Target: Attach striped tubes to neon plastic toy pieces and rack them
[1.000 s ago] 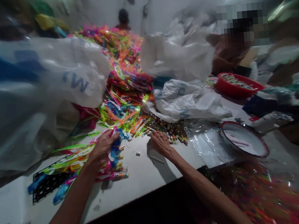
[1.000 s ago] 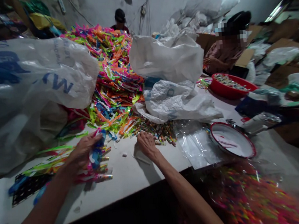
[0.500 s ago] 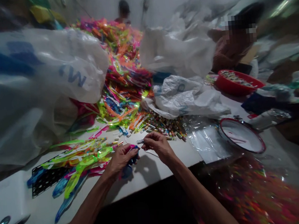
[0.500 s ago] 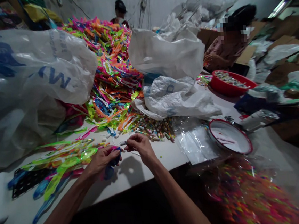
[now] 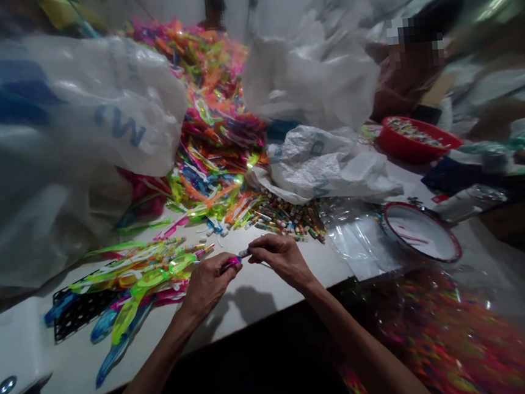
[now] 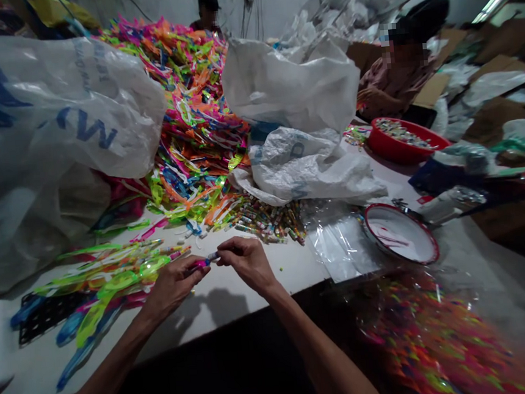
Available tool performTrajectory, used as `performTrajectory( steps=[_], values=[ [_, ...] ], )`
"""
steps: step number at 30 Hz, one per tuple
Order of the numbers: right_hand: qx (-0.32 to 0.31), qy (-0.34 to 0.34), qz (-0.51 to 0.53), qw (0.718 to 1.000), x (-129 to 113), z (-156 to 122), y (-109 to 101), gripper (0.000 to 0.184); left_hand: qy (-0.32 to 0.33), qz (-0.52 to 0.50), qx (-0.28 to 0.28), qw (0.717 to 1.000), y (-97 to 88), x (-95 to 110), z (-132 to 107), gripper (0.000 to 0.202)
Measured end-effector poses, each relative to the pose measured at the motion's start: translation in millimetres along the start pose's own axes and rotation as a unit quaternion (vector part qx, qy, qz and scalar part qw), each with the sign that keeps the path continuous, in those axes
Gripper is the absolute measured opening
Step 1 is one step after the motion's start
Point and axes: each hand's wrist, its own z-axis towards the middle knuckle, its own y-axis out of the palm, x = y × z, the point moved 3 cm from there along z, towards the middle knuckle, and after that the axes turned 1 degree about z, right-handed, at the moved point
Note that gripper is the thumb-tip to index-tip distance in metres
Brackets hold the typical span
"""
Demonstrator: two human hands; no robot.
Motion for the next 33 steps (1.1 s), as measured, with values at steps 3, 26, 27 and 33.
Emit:
performTrajectory(
  steps=[3,26,27,33],
  values=[
    [-0.04,-0.011,-0.009,0.999,0,-1,-1,0.012,-0.005,-0.001,-0.027,1.0,0.6,-1,0,0.025],
    [0.02,-0.005,-0.441,0.897,37,26,-40,0.021,0.055,0.402,0.036,0.913,-76.4,-43,-19,0.04],
    [0.022,-0.002,-0.527,0.849,38,34,-47,0.022,0.056,0.421,0.047,0.904,-85.8,-44,-18,0.041],
    [0.017,-0.018,-0.579,0.815,42,49,-42,0.021,0.048,0.425,0.139,0.893,-80.4,1,-13,0.046]
  ],
)
